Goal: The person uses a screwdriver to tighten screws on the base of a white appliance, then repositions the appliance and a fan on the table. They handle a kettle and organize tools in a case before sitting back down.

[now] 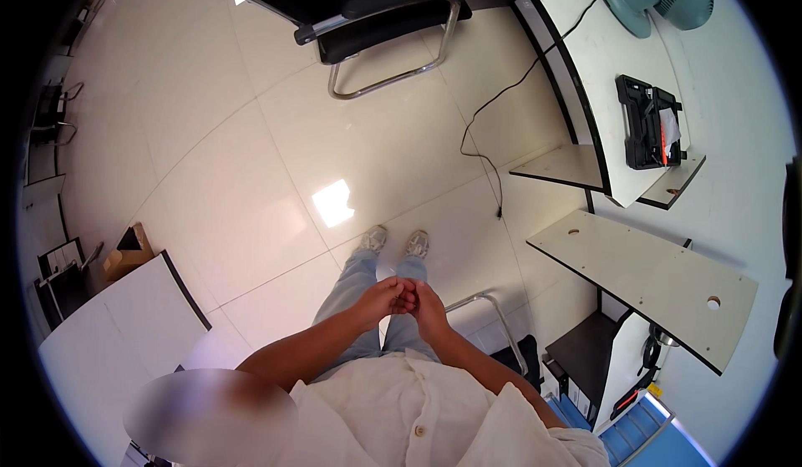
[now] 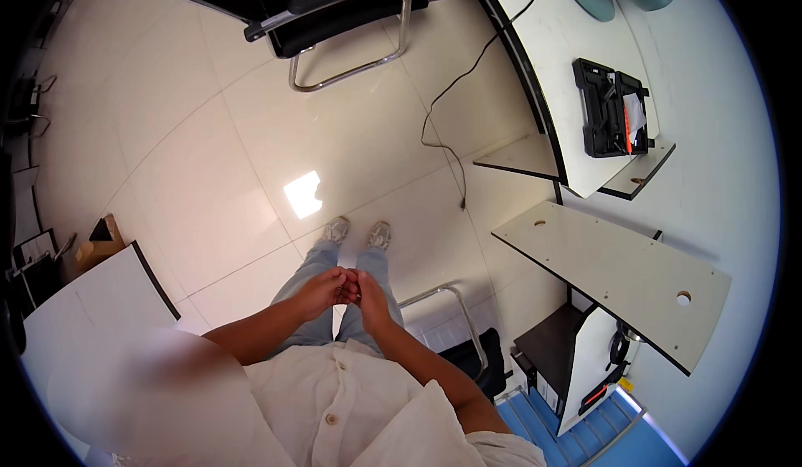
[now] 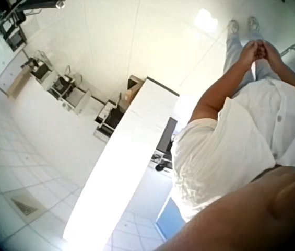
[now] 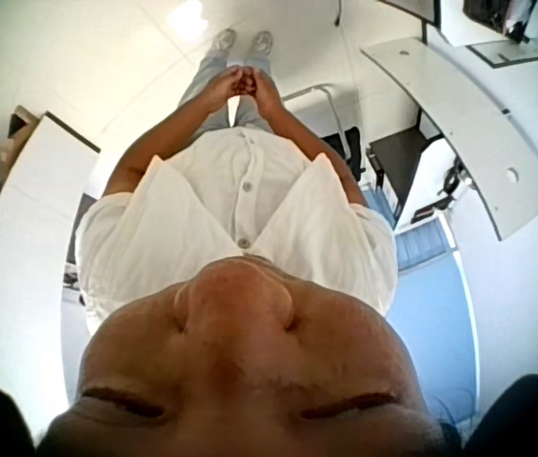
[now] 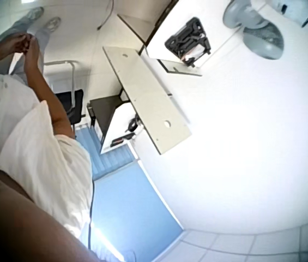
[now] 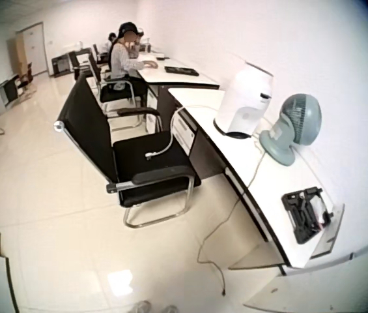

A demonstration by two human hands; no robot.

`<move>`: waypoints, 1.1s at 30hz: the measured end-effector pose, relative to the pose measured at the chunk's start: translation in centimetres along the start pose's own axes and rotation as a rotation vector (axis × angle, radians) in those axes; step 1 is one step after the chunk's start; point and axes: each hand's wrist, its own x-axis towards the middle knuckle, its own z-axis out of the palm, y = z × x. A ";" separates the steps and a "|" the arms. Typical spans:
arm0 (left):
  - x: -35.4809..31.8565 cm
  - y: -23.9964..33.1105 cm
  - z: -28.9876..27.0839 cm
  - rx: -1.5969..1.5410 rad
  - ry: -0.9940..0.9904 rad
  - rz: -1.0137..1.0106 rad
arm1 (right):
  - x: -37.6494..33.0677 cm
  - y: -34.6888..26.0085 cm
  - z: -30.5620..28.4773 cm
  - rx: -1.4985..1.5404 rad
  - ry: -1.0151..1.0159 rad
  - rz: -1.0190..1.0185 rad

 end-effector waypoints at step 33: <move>1.1 -4.0 15.2 0.650 0.177 0.506 | -6.8 -2.1 -2.1 0.931 -0.134 -0.418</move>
